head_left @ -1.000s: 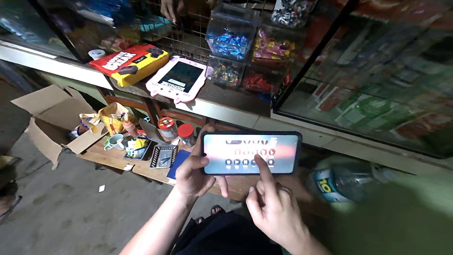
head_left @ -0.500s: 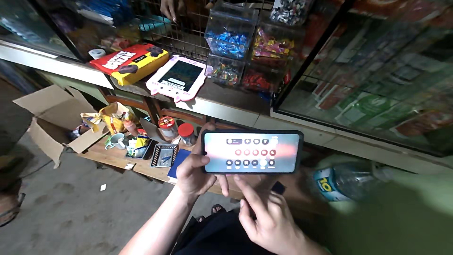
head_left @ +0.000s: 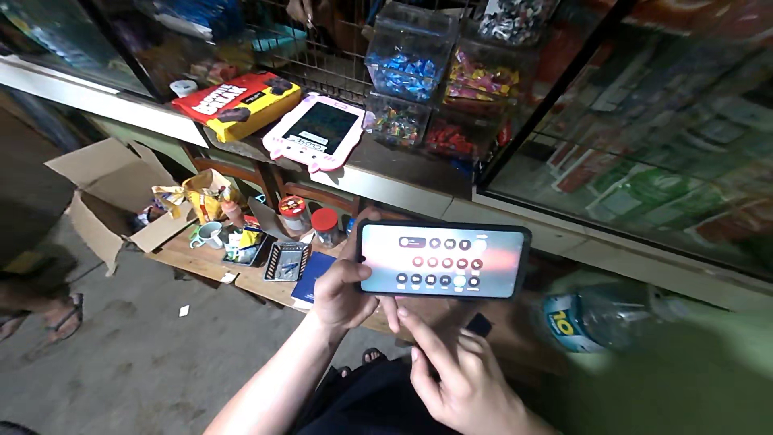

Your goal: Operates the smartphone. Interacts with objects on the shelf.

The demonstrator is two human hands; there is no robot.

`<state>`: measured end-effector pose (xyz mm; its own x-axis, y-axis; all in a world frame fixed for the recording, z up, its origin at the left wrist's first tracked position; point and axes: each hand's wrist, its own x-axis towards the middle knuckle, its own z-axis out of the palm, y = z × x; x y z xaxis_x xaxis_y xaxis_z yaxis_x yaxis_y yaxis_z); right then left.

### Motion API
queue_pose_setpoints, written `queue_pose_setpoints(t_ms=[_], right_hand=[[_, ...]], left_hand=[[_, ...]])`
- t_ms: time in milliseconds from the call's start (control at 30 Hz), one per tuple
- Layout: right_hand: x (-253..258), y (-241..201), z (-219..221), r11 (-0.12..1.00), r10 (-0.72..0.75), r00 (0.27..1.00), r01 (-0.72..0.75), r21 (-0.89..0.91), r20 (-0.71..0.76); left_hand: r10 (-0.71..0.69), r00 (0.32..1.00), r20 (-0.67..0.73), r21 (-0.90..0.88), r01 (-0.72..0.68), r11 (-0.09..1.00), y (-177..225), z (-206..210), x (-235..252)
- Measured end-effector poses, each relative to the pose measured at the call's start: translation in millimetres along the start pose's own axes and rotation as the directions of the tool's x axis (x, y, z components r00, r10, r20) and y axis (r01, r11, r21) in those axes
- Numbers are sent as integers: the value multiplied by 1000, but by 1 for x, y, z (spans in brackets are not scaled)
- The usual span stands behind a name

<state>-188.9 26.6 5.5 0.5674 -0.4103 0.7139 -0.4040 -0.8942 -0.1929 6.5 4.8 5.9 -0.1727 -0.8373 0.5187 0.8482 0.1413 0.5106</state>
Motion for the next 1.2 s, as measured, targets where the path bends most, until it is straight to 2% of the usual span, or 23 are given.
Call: queue_pose_setpoints(t_ms=[133,267,467,733,1033,1200], right_hand=[[0,0,2,999,-32,999,32,9,-30],[-1,3,1,999,-43,994,45,14,-102],[-2,15,-10,993,112,983,-114,-5,-146],[3,25,-26,967,237,954,-251,-54,-186],[3,26,-28,948,297,940,-312,-66,-169],[-1,27,-27,946,285,942,-306,-106,-176]], left_hand=[[12,998,-67,51,-8,999,1,3,0],[7,1000,-18,15,-7,1000,1,-1,2],[-12,999,44,-36,14,999,3,-6,3],[-29,999,32,-42,30,999,3,-8,3],[-37,998,43,-54,40,998,3,-8,5],[-34,999,24,-31,35,999,3,-7,5]])
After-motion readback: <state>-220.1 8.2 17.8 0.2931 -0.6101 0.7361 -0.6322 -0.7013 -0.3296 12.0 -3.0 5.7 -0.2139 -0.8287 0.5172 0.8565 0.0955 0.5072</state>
